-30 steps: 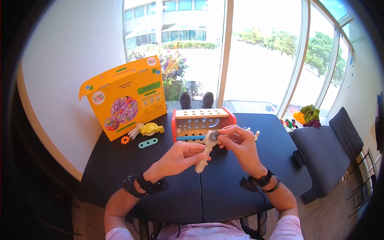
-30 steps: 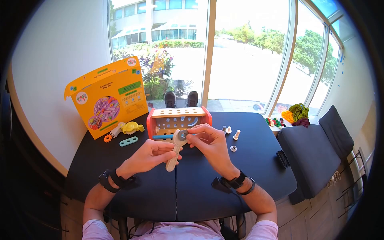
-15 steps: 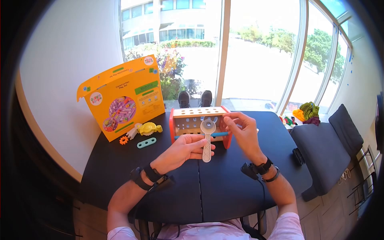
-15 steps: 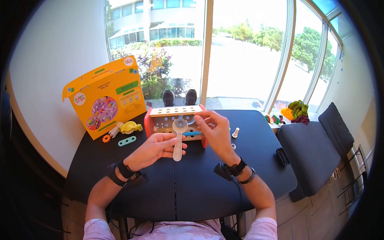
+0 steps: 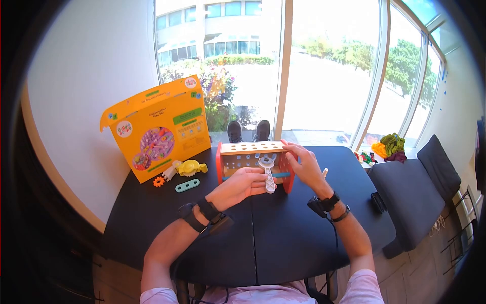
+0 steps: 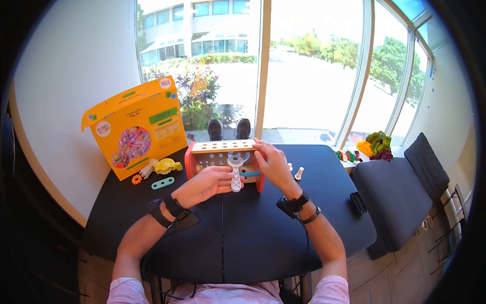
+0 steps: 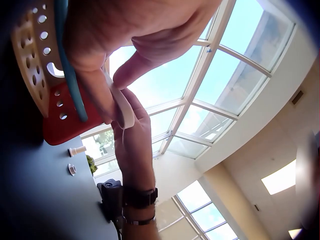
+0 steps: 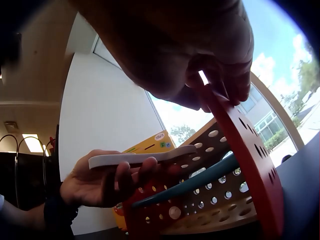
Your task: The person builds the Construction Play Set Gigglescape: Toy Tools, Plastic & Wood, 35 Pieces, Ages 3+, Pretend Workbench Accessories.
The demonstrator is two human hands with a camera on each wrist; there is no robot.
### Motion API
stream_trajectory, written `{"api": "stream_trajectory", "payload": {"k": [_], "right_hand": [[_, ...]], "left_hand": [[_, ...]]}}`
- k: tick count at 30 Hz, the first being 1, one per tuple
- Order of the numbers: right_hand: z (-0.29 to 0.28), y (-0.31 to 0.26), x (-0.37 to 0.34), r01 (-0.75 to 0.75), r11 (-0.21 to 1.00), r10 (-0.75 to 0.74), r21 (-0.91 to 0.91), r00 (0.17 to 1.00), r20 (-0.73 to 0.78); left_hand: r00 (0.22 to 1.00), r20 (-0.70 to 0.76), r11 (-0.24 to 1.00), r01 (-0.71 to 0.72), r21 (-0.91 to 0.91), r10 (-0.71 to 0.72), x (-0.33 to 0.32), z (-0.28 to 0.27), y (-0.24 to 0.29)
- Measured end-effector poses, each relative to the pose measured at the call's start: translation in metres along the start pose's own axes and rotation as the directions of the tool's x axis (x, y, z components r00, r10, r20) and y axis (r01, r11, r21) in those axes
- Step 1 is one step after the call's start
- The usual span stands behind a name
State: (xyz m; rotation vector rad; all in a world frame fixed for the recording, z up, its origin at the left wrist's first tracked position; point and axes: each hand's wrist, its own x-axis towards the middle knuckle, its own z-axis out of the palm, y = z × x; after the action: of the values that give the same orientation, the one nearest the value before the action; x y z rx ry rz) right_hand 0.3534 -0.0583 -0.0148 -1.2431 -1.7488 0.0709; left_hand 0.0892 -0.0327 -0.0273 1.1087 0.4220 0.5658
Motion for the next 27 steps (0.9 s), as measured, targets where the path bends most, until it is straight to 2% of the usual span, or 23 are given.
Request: {"api": "stream_trajectory", "payload": {"k": [4,10,13,14,17,18,19,21,22,25,27], "right_hand": [[-0.001,-0.002,-0.002,0.038,0.999,-0.038,-0.02,0.999,-0.006],[-0.017,-0.022,-0.008,0.067,0.998,-0.065,-0.017,0.994,0.088],[-0.038,-0.017,0.001,-0.129,0.983,0.121,0.128,0.99,0.074],[-0.043,-0.017,0.007,-0.126,0.979,0.124,0.163,0.992,0.02],[-0.05,0.02,0.014,0.058,0.992,-0.053,-0.109,0.997,0.049],[-0.05,0.03,0.013,0.033,0.976,-0.001,-0.215,0.989,0.15],[-0.048,0.045,0.01,0.133,0.913,-0.042,-0.385,0.971,0.236],[-0.035,0.078,0.001,0.351,0.679,-0.072,-0.645,0.906,0.418],[-0.028,0.085,-0.004,0.354,0.629,-0.015,-0.693,0.896,0.444],[-0.013,0.089,-0.01,0.497,0.404,0.025,-0.768,0.833,0.552],[-0.002,0.097,-0.009,0.539,0.356,0.049,-0.763,0.805,0.592]], "left_hand": [[1.0,-0.022,1.0,-0.005,-0.019,0.005,0.015,-0.008,-0.001],[0.999,-0.034,0.999,-0.036,-0.013,0.036,0.019,-0.016,-0.004],[0.999,-0.032,0.999,-0.028,0.022,0.029,0.017,-0.019,-0.004],[0.999,-0.035,0.999,-0.025,0.029,0.026,0.019,-0.023,-0.004],[0.999,-0.042,0.999,-0.022,0.041,0.023,0.019,-0.028,-0.004],[0.999,-0.043,0.999,-0.024,0.044,0.025,0.02,-0.028,-0.003],[0.999,-0.035,0.999,-0.022,0.042,0.024,0.021,-0.029,-0.001],[0.999,-0.026,0.999,-0.024,0.036,0.025,0.019,-0.03,-0.001],[0.999,-0.027,0.999,-0.029,0.016,0.029,0.019,-0.03,0.0],[0.999,-0.038,0.999,-0.035,-0.03,0.034,0.02,-0.03,-0.001],[0.998,-0.048,0.999,-0.035,-0.036,0.034,0.021,-0.033,-0.003]]}}
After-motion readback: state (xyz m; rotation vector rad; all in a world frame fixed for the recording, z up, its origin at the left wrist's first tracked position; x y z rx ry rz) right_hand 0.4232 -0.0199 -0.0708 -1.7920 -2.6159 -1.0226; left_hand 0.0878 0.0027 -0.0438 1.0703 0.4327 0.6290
